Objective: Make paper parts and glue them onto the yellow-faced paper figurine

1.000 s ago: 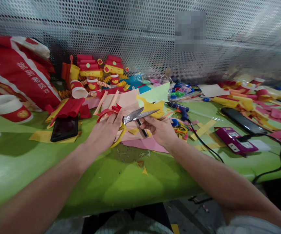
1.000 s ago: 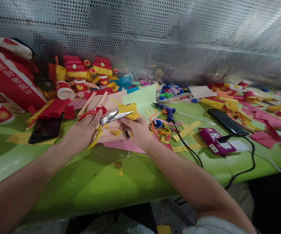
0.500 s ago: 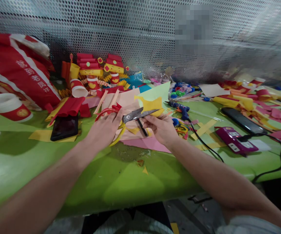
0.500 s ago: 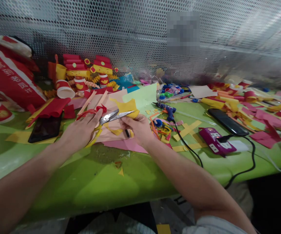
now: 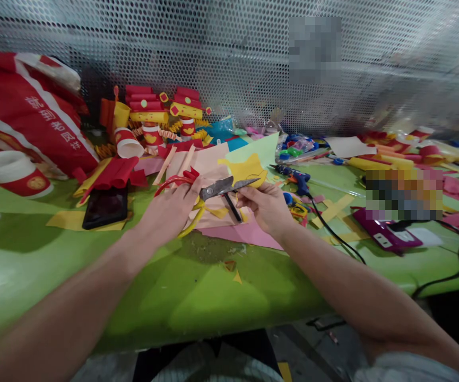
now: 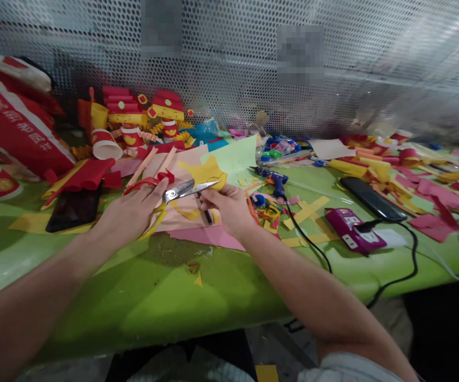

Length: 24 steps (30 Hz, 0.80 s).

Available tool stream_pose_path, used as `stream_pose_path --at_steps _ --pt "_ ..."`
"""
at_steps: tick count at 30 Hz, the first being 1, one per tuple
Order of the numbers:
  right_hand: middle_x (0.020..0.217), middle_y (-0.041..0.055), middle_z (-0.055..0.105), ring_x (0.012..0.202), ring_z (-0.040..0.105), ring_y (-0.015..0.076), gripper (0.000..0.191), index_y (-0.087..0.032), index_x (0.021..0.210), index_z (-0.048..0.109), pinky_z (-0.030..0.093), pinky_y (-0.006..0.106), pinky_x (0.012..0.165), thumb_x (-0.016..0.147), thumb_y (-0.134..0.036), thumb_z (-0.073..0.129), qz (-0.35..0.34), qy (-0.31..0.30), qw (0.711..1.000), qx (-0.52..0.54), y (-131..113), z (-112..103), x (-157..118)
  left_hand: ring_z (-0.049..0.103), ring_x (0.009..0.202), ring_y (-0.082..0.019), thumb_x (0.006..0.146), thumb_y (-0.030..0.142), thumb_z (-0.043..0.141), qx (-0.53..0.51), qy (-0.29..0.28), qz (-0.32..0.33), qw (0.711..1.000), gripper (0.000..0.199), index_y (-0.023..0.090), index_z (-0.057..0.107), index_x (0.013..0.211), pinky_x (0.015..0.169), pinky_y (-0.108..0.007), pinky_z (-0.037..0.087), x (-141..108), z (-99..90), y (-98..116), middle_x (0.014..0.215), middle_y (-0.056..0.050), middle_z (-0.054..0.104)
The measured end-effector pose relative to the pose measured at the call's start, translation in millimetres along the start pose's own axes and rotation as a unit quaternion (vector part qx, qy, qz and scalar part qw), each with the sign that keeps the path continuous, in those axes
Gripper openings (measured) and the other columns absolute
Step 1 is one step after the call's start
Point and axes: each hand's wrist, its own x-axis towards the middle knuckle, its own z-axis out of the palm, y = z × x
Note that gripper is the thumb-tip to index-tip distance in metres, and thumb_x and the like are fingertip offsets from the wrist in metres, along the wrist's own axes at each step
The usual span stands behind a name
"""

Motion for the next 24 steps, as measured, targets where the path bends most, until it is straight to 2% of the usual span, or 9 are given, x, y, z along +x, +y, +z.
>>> stream_pose_path --at_steps 14,24 --pt "0.051 -0.0038 0.06 0.042 0.052 0.0065 0.019 -0.019 0.058 0.065 0.046 0.021 0.044 0.054 -0.031 0.078 -0.01 0.003 0.999 -0.033 -1.2 -1.0 -0.2 0.06 0.102 -0.027 0.087 0.01 0.038 -0.003 0.002 -0.008 1.0 0.058 0.014 0.028 0.143 0.078 -0.034 0.051 -1.1 -0.3 0.4 0.115 -0.015 0.06" --pt "0.05 -0.0037 0.06 0.041 0.05 0.0062 0.012 -0.018 0.058 0.066 0.045 0.022 0.044 0.053 -0.026 0.074 0.003 0.002 0.999 -0.047 -4.5 -2.5 0.7 0.06 0.103 -0.026 0.087 0.01 0.038 -0.024 0.0 -0.004 1.0 0.057 0.015 0.028 0.143 0.082 -0.034 0.05 -0.5 -1.2 -1.2 0.11 -0.014 0.061"
